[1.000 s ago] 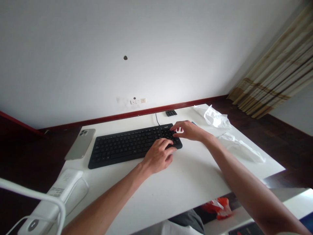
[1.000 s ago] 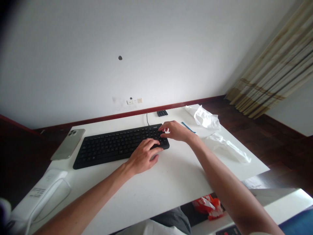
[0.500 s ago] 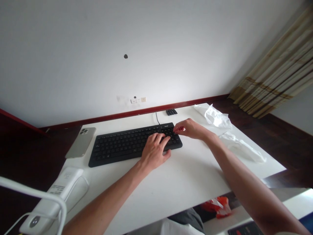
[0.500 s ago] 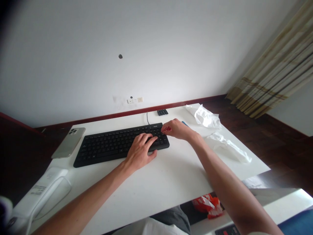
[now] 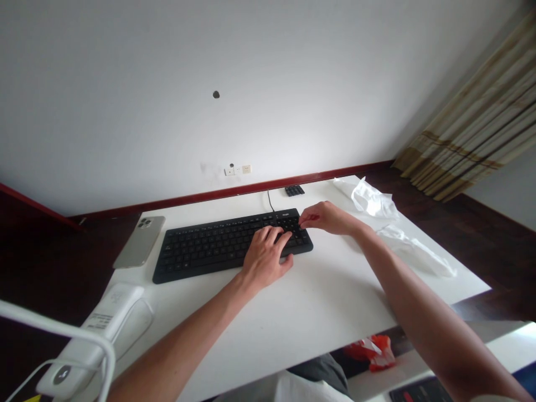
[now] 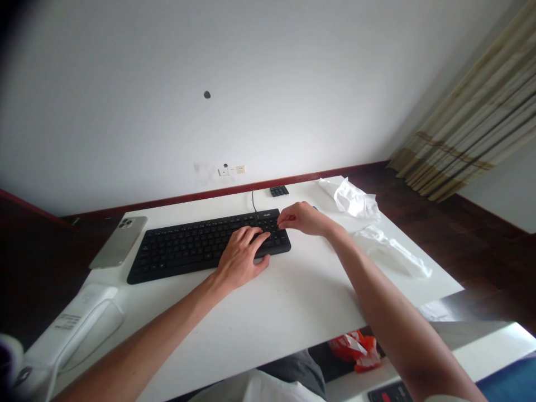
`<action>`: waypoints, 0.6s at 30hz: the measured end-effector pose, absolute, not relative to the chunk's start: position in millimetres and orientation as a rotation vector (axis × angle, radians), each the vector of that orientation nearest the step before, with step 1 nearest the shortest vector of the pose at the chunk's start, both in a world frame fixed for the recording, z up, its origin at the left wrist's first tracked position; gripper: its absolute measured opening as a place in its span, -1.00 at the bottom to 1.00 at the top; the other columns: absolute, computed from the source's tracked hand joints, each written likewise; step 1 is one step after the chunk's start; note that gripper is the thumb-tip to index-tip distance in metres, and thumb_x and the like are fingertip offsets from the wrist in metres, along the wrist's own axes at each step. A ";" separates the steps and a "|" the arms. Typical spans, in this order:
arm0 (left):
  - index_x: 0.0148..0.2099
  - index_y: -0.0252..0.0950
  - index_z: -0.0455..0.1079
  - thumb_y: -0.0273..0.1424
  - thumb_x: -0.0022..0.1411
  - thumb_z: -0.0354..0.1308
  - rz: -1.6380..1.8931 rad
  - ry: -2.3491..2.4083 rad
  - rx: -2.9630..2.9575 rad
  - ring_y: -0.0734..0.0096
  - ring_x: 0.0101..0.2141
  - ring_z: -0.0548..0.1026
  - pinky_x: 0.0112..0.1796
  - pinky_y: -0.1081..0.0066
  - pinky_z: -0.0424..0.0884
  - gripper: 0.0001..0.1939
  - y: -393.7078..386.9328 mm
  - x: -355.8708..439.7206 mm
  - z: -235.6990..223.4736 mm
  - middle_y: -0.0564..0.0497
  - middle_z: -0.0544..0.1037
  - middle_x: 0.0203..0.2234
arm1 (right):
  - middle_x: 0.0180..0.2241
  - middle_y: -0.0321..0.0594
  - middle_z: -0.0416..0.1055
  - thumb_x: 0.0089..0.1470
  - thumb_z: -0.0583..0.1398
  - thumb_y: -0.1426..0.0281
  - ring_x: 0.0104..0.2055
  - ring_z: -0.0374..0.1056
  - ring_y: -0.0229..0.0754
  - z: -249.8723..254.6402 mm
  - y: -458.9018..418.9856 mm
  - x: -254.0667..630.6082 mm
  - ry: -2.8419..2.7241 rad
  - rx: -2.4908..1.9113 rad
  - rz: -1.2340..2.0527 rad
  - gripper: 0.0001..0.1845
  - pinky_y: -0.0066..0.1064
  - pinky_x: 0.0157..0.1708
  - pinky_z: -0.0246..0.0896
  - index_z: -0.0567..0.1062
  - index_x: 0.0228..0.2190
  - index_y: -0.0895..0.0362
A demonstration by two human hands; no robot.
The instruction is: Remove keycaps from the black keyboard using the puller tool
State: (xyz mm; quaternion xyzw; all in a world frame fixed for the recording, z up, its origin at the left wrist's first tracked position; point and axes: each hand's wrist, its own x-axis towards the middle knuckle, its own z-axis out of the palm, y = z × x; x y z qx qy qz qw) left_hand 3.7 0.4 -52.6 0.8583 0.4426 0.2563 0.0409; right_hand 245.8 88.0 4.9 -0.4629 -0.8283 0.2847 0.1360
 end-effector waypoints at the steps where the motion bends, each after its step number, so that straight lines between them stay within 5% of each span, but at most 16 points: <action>1: 0.26 -0.24 0.38 -0.30 0.27 0.23 0.785 1.356 2.629 0.04 0.12 0.34 0.19 0.04 0.29 -0.48 0.2 3.7 -52.5 -0.13 0.44 0.10 | -0.37 -0.32 0.62 0.13 0.29 0.18 -0.37 0.44 -0.18 5.3 87.6 245.0 -2.421 -1.334 0.849 -0.79 -0.38 -0.34 0.25 0.67 -0.31 0.01; 18: 0.27 -0.19 0.38 -0.30 0.27 0.23 0.786 1.364 2.642 0.03 0.13 0.32 0.19 0.02 0.28 -0.47 -0.6 4.4 -52.5 -0.13 0.44 0.09 | -0.34 -0.27 0.62 0.15 0.26 0.28 -0.34 0.44 -0.16 7.2 81.6 230.8 -2.555 -1.314 0.879 -0.83 -0.38 -0.28 0.27 0.67 -0.32 0.03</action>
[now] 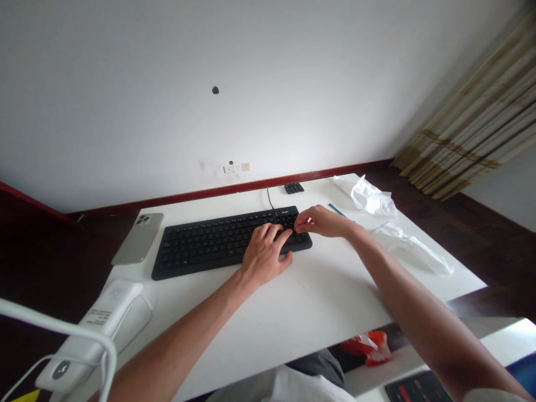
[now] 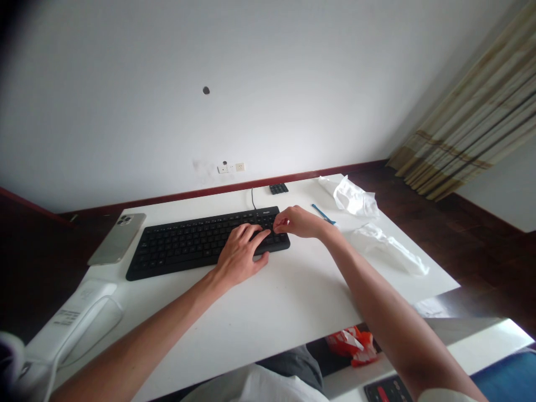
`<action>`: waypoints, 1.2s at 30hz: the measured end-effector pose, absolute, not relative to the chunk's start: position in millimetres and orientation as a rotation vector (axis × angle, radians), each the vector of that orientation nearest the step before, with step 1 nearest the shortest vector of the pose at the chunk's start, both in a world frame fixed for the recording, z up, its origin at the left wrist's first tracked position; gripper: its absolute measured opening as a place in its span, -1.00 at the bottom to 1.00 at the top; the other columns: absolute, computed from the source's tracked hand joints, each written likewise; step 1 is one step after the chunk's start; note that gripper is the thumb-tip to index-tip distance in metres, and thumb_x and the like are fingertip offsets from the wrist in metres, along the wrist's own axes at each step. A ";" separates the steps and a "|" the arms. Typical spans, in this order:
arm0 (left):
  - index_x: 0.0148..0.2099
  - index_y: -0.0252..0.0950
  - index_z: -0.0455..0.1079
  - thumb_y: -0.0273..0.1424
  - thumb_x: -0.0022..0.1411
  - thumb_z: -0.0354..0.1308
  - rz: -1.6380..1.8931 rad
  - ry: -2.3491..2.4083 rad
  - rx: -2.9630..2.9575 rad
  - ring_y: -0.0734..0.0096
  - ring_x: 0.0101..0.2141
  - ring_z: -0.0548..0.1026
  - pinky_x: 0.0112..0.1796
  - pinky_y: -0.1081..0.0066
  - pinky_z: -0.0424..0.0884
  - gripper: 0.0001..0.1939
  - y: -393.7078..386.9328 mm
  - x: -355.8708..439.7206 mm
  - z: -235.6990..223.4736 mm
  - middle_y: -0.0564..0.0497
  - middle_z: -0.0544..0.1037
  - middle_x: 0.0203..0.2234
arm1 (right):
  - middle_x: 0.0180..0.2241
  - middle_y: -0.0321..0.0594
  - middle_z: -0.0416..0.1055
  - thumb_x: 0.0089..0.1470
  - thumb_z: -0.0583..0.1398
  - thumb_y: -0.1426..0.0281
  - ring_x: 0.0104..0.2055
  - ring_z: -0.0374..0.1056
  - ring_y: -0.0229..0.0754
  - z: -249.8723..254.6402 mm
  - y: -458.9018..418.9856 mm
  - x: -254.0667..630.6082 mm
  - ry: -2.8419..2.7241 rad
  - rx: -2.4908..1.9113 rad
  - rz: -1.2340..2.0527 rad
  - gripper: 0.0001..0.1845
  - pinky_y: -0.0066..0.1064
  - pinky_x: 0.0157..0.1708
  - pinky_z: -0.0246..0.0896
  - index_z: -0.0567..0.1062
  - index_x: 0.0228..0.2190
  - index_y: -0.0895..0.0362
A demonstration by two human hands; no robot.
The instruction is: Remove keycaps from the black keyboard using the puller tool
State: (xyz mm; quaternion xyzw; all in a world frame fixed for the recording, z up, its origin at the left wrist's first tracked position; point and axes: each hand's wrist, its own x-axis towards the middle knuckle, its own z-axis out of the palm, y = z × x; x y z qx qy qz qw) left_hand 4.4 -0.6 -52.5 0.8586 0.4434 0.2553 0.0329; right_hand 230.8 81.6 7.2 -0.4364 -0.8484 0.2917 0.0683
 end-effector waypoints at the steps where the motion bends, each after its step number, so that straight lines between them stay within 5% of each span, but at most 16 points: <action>1: 0.27 -0.19 0.38 -0.30 0.27 0.24 0.785 1.365 2.644 0.02 0.13 0.32 0.19 0.02 0.28 -0.47 -0.5 4.5 -52.6 -0.13 0.44 0.09 | -0.34 -0.27 0.62 0.14 0.26 0.28 -0.33 0.45 -0.16 7.3 81.2 230.2 -2.555 -1.322 0.872 -0.84 -0.38 -0.28 0.27 0.67 -0.32 0.03; 18: 0.26 -0.21 0.39 -0.30 0.27 0.22 0.796 1.374 2.646 0.02 0.12 0.33 0.20 0.02 0.28 -0.48 -0.8 5.6 -52.5 -0.14 0.45 0.09 | -0.34 -0.28 0.59 0.13 0.27 0.28 -0.26 0.47 -0.13 -0.4 87.1 230.5 -2.564 -1.369 0.905 -0.88 -0.36 -0.23 0.31 0.62 -0.33 0.01; 24: 0.28 -0.22 0.36 -0.31 0.27 0.22 0.810 1.381 2.637 0.02 0.12 0.33 0.20 0.01 0.29 -0.46 -2.4 5.3 -53.7 -0.15 0.44 0.10 | -0.39 -0.25 0.54 0.12 0.26 0.29 -0.43 0.44 -0.19 7.1 94.4 219.8 -2.585 -1.592 1.089 -0.89 -0.38 -0.42 0.26 0.52 -0.37 0.06; 36: 0.27 -0.23 0.35 -0.32 0.29 0.21 0.790 1.393 2.629 -0.01 0.15 0.32 0.22 -0.03 0.28 -0.49 -5.0 4.6 -52.4 -0.15 0.43 0.13 | -0.45 -0.23 0.50 0.02 0.30 0.33 -0.38 0.42 -0.07 6.8 108.7 203.3 -2.856 -1.676 0.764 -0.90 -0.32 -0.46 0.13 0.49 -0.47 0.04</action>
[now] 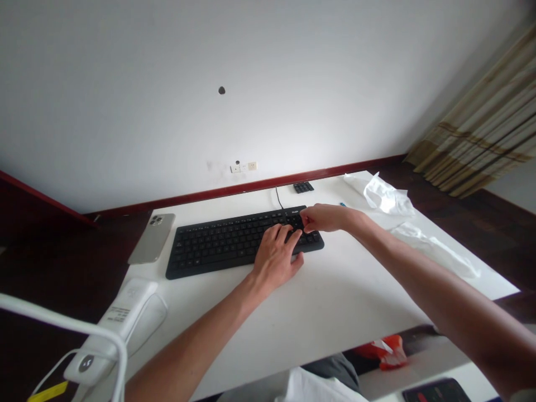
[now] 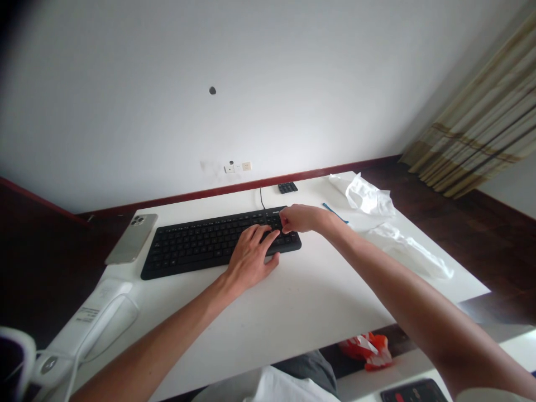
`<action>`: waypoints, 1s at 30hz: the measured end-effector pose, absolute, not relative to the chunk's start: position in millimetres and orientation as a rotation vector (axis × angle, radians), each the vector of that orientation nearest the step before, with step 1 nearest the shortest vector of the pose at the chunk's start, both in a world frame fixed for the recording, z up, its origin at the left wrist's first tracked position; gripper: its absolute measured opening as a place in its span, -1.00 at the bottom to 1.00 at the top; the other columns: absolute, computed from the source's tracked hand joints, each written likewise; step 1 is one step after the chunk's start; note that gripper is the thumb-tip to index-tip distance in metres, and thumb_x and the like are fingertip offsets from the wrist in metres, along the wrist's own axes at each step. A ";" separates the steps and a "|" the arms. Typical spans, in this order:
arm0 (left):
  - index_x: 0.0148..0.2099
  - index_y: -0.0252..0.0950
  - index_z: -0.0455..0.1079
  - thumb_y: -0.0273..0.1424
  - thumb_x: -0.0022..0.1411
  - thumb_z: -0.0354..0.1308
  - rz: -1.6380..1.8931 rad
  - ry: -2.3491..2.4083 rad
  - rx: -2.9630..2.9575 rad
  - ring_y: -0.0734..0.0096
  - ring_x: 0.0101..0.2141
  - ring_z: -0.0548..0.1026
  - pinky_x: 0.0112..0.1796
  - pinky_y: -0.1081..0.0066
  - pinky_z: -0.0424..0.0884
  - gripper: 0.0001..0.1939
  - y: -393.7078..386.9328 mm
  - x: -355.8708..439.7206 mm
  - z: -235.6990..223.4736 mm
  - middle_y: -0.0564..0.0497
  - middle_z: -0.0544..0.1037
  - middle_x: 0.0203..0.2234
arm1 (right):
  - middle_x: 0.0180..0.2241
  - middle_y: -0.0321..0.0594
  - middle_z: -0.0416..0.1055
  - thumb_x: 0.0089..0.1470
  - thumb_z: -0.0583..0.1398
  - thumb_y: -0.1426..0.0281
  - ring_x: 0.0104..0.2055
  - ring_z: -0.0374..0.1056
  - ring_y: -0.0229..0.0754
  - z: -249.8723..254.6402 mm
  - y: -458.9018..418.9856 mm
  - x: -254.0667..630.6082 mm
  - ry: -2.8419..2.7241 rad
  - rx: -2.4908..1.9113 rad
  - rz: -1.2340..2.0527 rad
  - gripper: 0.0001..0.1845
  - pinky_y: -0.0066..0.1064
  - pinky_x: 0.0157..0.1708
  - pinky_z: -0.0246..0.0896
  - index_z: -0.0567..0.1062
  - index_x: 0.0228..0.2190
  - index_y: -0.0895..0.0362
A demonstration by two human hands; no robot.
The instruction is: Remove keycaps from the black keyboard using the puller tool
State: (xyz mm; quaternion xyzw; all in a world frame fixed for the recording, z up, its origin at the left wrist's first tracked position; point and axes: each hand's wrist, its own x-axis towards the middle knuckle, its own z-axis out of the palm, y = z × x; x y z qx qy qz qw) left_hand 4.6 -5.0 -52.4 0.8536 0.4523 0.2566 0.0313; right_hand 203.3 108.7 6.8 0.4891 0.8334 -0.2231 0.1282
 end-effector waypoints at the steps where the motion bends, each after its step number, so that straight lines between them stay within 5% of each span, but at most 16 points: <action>1: 0.27 -0.25 0.35 -0.31 0.29 0.21 0.786 1.396 2.628 0.00 0.15 0.32 0.23 -0.02 0.27 -0.48 -4.9 4.5 -52.4 -0.16 0.43 0.13 | -0.45 -0.22 0.50 0.02 0.30 0.34 -0.39 0.42 -0.07 5.5 107.2 204.3 2.434 1.430 -0.655 -0.90 -0.33 -0.46 0.12 0.49 -0.47 0.04; 12: 0.28 -0.24 0.36 -0.31 0.31 0.20 0.776 1.357 2.653 0.01 0.17 0.32 0.25 0.00 0.24 -0.49 -3.3 3.2 -51.7 -0.14 0.42 0.17 | -0.45 -0.28 0.49 0.06 0.29 0.27 -0.41 0.38 -0.15 -3.5 99.8 221.1 2.516 1.521 -0.877 -0.86 -0.36 -0.43 0.16 0.47 -0.44 0.04; 18: 0.28 -0.27 0.34 -0.36 0.33 0.16 0.719 1.327 2.715 0.05 0.11 0.36 0.18 0.05 0.31 -0.52 -4.2 6.4 -49.3 -0.14 0.46 0.11 | -0.56 -0.36 0.38 -0.09 0.40 0.06 -0.51 0.24 -0.25 -15.2 115.3 238.5 2.563 1.450 -1.139 -0.63 -0.41 -0.51 0.04 0.48 -0.49 0.08; 21: 0.28 -0.28 0.33 -0.41 0.34 0.13 0.689 1.282 2.760 0.10 0.12 0.35 0.17 0.09 0.31 -0.53 -4.3 8.0 -49.4 -0.12 0.45 0.14 | -0.63 -0.43 0.25 -0.01 0.31 -0.12 -0.57 0.12 -0.30 -37.4 122.5 252.1 2.699 1.665 -1.350 -0.47 -0.42 -0.52 -0.02 0.41 -0.47 0.10; 26: 0.30 -0.29 0.31 -0.41 0.39 0.08 0.640 1.254 2.822 0.15 0.14 0.33 0.19 0.15 0.27 -0.54 -4.5 9.4 -50.3 -0.08 0.42 0.20 | -0.57 -0.34 0.30 0.19 0.19 0.01 -0.51 0.15 -0.25 -69.0 135.1 251.5 2.910 2.578 -0.587 -0.57 -0.38 -0.45 0.03 0.39 -0.46 0.11; 30: 0.32 -0.33 0.29 -0.43 0.42 0.02 0.568 1.251 2.901 0.17 0.11 0.34 0.18 0.17 0.26 -0.55 -6.7 13.0 -47.7 -0.09 0.42 0.19 | -0.32 -0.16 0.49 0.20 0.15 0.38 -0.28 0.35 -0.08 -72.4 144.1 234.3 3.101 2.187 0.015 -0.82 -0.33 -0.33 0.18 0.51 -0.17 0.11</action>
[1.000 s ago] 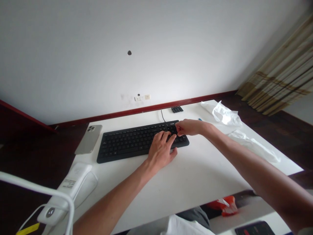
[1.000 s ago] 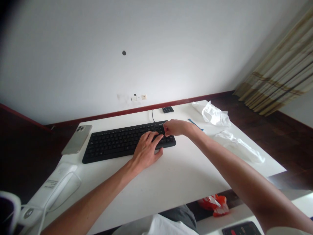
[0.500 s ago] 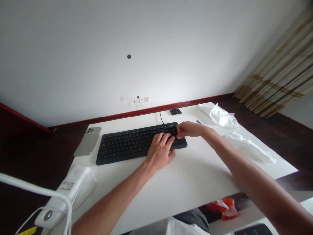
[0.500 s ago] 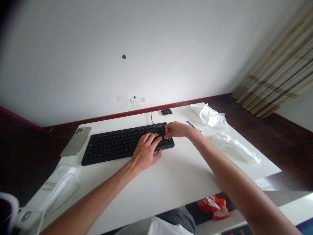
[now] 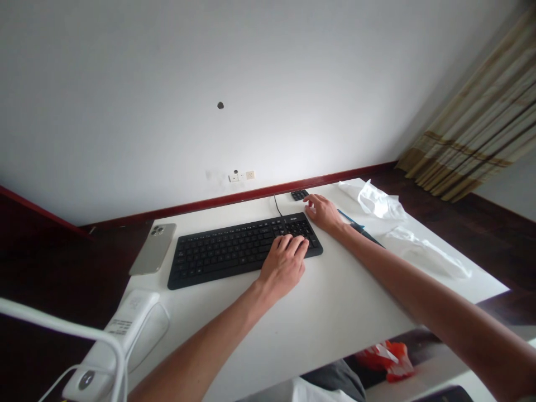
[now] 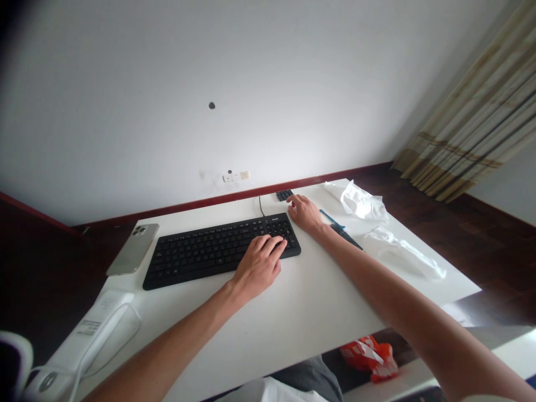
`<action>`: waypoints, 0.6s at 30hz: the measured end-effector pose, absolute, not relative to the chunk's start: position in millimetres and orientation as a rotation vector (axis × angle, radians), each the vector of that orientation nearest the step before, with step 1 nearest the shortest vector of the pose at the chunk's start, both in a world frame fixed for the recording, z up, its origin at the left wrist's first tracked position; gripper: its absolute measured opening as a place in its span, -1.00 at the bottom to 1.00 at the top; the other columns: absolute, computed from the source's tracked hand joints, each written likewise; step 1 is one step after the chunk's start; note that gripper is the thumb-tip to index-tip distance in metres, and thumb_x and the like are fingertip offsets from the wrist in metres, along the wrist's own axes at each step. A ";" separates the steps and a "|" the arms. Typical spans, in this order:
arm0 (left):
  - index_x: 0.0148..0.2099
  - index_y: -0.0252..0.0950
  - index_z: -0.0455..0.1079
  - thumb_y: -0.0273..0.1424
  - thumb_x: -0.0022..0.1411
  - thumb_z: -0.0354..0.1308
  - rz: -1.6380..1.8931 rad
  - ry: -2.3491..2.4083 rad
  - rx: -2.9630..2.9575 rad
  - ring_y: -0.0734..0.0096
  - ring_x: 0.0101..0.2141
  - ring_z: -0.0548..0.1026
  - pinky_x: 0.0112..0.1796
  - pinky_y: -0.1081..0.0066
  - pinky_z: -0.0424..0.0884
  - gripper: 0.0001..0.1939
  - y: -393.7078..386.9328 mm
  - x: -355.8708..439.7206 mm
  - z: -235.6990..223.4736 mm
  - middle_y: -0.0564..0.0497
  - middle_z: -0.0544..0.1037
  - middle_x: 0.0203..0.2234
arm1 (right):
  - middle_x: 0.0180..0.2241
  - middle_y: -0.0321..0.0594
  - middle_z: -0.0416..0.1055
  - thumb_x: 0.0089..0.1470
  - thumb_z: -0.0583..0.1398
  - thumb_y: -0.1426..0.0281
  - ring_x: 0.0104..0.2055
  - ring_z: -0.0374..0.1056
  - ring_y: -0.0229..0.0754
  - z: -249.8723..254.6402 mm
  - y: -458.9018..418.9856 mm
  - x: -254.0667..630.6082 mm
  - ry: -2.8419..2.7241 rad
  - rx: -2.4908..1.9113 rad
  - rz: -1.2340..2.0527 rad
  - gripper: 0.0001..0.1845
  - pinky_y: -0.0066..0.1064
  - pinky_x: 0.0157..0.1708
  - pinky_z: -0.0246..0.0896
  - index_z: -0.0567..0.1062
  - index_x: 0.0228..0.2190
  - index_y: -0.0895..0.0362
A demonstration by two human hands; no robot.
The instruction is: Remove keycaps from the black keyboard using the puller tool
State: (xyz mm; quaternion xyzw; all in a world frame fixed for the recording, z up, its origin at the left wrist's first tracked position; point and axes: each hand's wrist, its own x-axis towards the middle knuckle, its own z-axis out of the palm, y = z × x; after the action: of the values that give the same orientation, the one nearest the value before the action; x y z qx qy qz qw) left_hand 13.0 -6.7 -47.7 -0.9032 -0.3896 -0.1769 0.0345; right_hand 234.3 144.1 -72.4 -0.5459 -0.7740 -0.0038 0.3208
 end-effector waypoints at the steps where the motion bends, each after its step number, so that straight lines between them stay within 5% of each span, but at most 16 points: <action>1: 0.32 -0.34 0.28 -0.44 0.42 0.01 -0.520 -1.186 -2.769 0.16 0.10 0.35 0.17 0.18 0.26 -0.54 -7.4 14.1 -46.8 -0.11 0.43 0.18 | -0.25 -0.11 0.51 0.20 0.12 0.43 -0.19 0.37 -0.03 -71.5 147.0 230.4 -2.098 -1.380 -0.089 -0.77 -0.31 -0.28 0.22 0.51 -0.13 0.11; 7: 0.34 -0.36 0.26 -0.46 0.44 -0.03 -0.475 -1.131 -2.739 0.17 0.09 0.36 0.16 0.20 0.26 -0.53 -8.5 17.3 -45.7 -0.13 0.41 0.20 | -0.05 -0.01 0.48 0.17 0.12 0.50 0.00 0.33 0.08 -69.5 166.5 221.6 -2.157 -1.237 -0.251 -0.67 -0.16 0.00 0.29 0.55 -0.06 0.15; 18: 0.37 -0.20 0.25 -0.42 0.46 0.02 -0.425 -1.115 -2.728 0.22 0.12 0.36 0.14 0.20 0.29 -0.52 -8.3 14.8 -48.4 -0.06 0.37 0.28 | -0.15 -0.01 0.49 0.19 0.15 0.48 -0.05 0.35 0.08 -79.6 173.0 226.6 -2.146 -1.270 -0.174 -0.66 -0.11 -0.03 0.37 0.64 -0.08 0.14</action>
State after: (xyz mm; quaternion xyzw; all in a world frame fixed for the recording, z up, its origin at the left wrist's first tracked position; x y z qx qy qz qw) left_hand 14.8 -8.3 -48.4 -0.9131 -0.3733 -0.1422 0.0818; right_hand 226.6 173.0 -79.6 -0.4820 -0.8147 -0.0660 0.3155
